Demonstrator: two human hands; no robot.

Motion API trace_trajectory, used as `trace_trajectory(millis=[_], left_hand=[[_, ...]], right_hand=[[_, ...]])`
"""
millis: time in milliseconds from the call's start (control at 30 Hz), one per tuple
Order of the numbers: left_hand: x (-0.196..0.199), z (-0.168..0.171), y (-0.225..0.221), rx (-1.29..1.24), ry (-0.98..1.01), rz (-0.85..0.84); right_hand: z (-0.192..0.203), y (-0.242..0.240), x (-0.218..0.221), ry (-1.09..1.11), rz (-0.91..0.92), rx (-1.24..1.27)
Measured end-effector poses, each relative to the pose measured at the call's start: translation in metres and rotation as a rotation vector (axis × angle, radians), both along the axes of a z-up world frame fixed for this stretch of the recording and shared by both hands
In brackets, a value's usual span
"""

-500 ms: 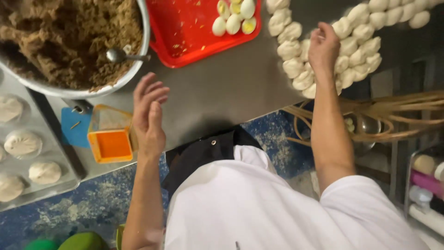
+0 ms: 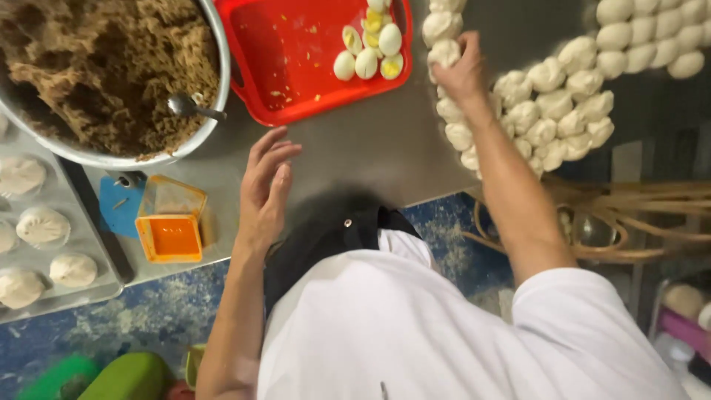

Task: The recorder is preparing siopao by flattening dough, filling it with meat and a slice of egg, and then sealing it.

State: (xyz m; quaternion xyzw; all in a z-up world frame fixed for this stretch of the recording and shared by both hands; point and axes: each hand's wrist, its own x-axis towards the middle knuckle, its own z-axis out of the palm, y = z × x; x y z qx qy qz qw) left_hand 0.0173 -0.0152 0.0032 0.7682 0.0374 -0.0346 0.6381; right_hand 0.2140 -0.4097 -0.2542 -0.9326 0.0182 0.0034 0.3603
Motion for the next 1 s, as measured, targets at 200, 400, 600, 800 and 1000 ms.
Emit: trace_trajectory(millis=[200, 400, 600, 800, 1000], left_hand=[[0.020, 0.024, -0.008, -0.014, 0.032, -0.164], [0.029, 0.016, 0.008, -0.023, 0.079, -0.276], [0.050, -0.013, -0.015, -0.248, 0.155, -0.364], [0.129, -0.085, -0.118, -0.529, 0.272, -0.208], [0.198, -0.112, -0.188, -0.273, 0.291, 0.180]], right_hand=[[0.139, 0.003, -0.028, -0.056, 0.083, 0.206], [0.156, 0.092, -0.139, 0.118, 0.157, 0.581], [0.104, 0.086, -0.078, -0.034, -0.170, 0.188], [-0.011, 0.046, 0.088, -0.296, -0.268, -0.123], [0.030, 0.031, 0.083, 0.033, -0.140, 0.326]])
